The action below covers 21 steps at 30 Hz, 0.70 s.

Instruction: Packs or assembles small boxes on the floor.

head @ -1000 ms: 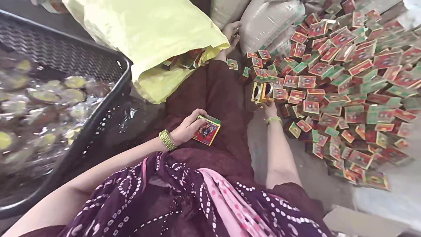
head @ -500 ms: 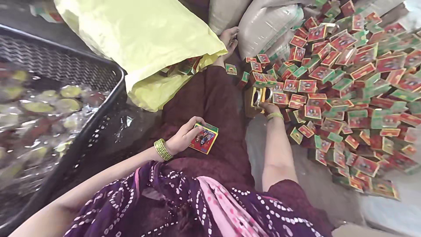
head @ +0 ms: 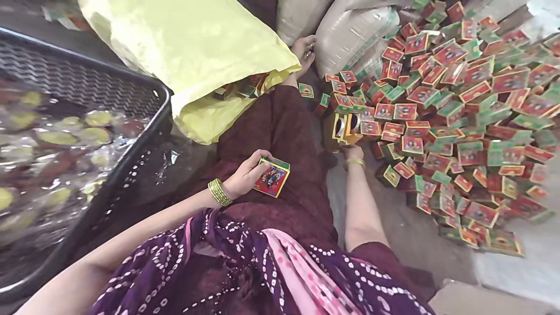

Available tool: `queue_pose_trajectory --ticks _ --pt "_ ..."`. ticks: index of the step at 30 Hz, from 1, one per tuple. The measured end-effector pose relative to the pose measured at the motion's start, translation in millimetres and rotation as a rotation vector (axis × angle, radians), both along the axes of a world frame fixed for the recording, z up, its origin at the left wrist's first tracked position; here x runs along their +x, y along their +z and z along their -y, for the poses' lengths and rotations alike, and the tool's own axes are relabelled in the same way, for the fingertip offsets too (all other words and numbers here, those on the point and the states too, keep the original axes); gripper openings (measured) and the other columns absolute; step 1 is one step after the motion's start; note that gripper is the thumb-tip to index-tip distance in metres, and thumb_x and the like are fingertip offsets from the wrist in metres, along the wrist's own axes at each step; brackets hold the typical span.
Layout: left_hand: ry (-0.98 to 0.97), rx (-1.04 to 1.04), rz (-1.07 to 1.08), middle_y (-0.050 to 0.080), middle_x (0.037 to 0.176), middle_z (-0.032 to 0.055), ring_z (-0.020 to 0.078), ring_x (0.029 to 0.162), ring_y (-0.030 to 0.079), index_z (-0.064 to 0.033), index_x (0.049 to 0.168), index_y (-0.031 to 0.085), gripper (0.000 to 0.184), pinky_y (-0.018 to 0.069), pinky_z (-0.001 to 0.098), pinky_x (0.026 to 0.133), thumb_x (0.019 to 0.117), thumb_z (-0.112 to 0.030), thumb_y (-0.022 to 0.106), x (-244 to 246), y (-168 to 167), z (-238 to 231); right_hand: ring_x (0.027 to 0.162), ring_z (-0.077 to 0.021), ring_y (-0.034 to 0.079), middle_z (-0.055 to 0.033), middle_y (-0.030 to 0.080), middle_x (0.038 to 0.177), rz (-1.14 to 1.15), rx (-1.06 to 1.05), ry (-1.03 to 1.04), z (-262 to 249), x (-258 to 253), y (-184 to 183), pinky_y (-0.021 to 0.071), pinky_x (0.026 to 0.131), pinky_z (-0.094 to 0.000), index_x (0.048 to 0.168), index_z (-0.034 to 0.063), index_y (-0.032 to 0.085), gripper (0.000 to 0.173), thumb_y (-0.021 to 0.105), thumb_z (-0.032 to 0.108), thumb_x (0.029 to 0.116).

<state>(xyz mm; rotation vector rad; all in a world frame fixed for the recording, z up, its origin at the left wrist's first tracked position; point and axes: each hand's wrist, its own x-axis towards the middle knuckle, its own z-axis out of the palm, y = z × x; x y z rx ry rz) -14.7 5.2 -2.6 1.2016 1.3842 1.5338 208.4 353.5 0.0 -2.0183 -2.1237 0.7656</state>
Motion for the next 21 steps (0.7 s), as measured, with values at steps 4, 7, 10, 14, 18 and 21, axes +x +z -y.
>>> queue_pose_trajectory --ticks 4,7,10,14,18,21 --pt "0.023 0.009 0.019 0.067 0.114 0.0018 0.007 0.098 0.067 -0.0083 0.128 0.054 0.03 0.0582 0.0283 0.086 0.1081 -0.026 0.04 2 -1 0 0.12 -0.0337 0.064 -0.0186 0.07 0.124 0.07 -0.025 0.078 9 -4 12 0.0474 0.106 -0.0547 0.12 0.0064 0.073 0.035 0.071 0.031 0.0955" --pt "0.058 0.038 0.02 0.066 0.121 0.004 0.0101 0.101 0.067 -0.0077 0.13 0.054 0.029 0.0585 0.0316 0.088 0.1092 -0.024 0.042 4 -1 -2 0.092 -0.022 0.067 -0.0142 0.071 0.105 -0.48 -0.075 0.189 43 -17 25 0.0562 0.084 -0.041 0.115 0.0028 0.07 0.027 0.07 0.023 0.0977" --pt "0.092 0.013 -0.006 0.067 0.118 0.004 0.0107 0.101 0.067 -0.0093 0.129 0.055 0.027 0.0582 0.0325 0.089 0.1093 -0.024 0.043 4 -2 -3 0.099 -0.0198 0.069 -0.0111 0.07 0.116 -0.948 -0.277 0.298 119 -40 56 0.0591 0.087 -0.0378 0.115 0.0014 0.07 0.023 0.07 0.015 0.0968" --pt "0.105 0.009 -0.045 0.067 0.114 0.0046 0.0092 0.098 0.066 -0.0073 0.128 0.056 0.032 0.0573 0.0308 0.087 0.1104 -0.028 0.039 5 1 -3 0.118 -0.0198 0.064 -0.0105 0.065 0.136 -1.064 -0.452 0.45 203 -61 85 0.0538 0.101 -0.0375 0.104 0.0006 0.074 0.015 0.064 0.01 0.0975" --pt "0.102 0.068 -0.049 0.068 0.111 0.0048 0.0099 0.097 0.066 -0.0065 0.128 0.055 0.038 0.0576 0.032 0.087 0.1094 -0.037 0.041 4 -5 0 0.117 -0.0179 0.064 -0.0108 0.07 0.127 -1.002 -0.515 0.409 231 -78 77 0.0528 0.101 -0.0353 0.109 -0.0004 0.075 0.019 0.067 0.013 0.0979" --pt "0.092 0.03 0.029 0.067 0.114 0.0072 0.0128 0.097 0.069 -0.0061 0.13 0.053 0.044 0.06 0.0345 0.086 0.1 -0.036 0.064 4 -3 1 0.113 -0.0186 0.066 -0.0118 0.072 0.121 -0.975 -0.523 0.333 233 -86 69 0.0549 0.097 -0.0356 0.112 -0.0009 0.074 0.021 0.068 0.014 0.0977"
